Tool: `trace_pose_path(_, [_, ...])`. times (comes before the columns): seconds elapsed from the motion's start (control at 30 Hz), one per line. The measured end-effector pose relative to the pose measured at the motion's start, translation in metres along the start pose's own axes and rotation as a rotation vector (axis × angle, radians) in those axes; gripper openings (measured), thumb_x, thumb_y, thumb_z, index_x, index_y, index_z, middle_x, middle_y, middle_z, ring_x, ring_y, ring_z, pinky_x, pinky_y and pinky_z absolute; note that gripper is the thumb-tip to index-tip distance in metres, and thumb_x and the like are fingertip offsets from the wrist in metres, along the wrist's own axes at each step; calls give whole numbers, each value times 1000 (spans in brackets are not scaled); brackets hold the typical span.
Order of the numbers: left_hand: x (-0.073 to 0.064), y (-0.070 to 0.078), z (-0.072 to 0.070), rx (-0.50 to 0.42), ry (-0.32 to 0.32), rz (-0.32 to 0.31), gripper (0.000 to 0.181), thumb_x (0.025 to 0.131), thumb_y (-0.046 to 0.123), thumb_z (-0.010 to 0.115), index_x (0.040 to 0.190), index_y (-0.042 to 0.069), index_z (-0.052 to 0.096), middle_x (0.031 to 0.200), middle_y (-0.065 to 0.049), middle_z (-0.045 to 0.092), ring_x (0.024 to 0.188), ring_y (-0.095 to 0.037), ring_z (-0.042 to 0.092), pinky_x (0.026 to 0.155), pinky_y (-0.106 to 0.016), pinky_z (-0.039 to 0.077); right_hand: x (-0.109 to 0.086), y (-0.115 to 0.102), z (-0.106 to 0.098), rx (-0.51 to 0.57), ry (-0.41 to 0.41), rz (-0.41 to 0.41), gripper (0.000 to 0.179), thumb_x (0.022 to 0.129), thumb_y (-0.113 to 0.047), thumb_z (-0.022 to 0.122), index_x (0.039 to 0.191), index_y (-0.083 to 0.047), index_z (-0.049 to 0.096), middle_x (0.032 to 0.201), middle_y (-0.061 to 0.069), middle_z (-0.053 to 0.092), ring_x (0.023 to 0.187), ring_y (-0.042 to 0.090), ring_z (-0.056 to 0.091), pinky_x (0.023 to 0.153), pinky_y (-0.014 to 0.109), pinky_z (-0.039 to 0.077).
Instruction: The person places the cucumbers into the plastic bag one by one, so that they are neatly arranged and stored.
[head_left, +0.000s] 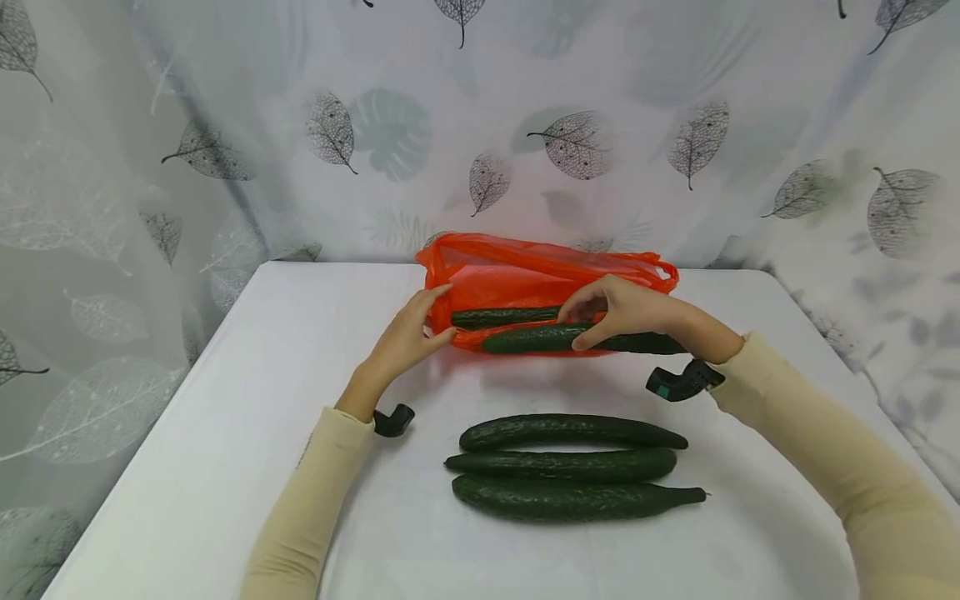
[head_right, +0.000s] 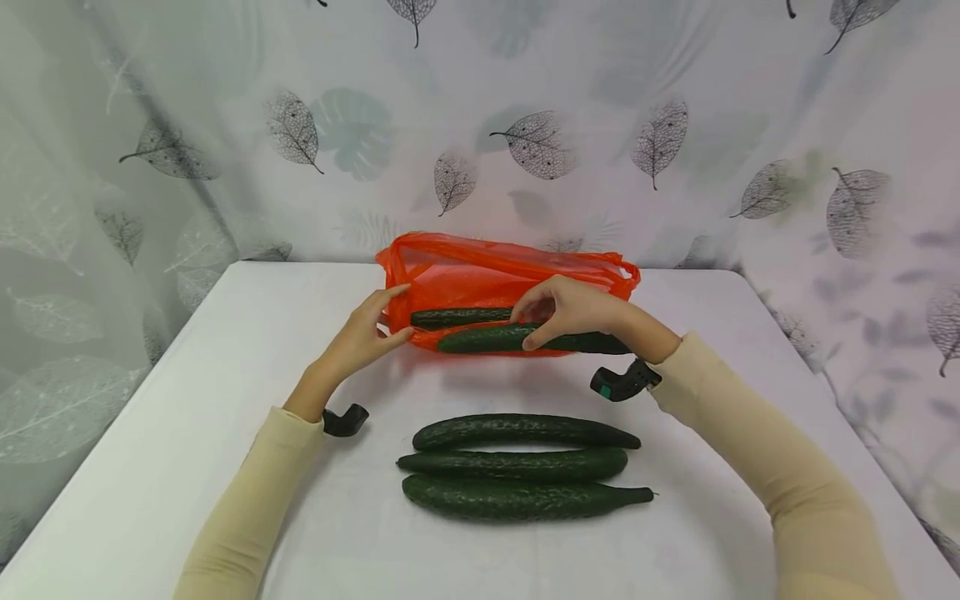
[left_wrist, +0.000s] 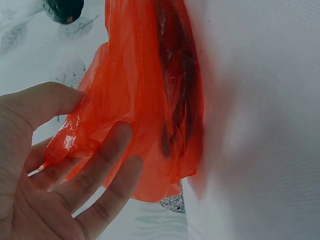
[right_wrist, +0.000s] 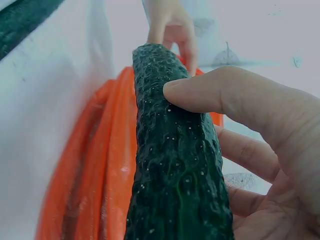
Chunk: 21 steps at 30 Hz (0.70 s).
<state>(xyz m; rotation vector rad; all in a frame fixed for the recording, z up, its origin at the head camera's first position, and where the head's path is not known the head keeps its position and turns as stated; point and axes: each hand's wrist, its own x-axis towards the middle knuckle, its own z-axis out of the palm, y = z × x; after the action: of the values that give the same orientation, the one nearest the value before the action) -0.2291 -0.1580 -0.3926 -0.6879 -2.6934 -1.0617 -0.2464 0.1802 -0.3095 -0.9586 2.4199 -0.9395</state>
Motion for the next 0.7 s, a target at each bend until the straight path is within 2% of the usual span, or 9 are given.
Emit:
trace_pose_path(0.13, [-1,-2,2,-7,-6,7,67,90,18,69,147,4,39,135,-16,49,103,-28,51,87,-44,50,4,-2,-6,-13,17,20,36,78,-17,82,110,-5,71,106,6,69,97,21,61,87,32,52])
trace_pose_path(0.3, [-1,-3,2,-16,3,19,66,89,18,70,147,4,39,134,-16,49,100,-28,52,80,-42,52,11,-3,-12,-26,45,31,37,78,-16,83,111,-4,71,107,8,67,98,23,58,87,34,50])
trace_pose_path(0.53, [-1,-3,1,-12,5,28,66,89,17,70,146,5,40,138,-16,48,107,-28,51,86,-43,51,24,-5,-18,-14,68,73,39,78,-16,82,113,-4,70,111,9,66,105,25,57,89,37,48])
trace_pose_path(0.7, [0,-1,0,-19,4,24,66,89,18,70,147,5,40,135,-16,49,99,-27,53,77,-42,54,29,-2,-23,-25,87,77,38,78,-12,82,112,-3,71,112,10,66,106,27,58,92,41,48])
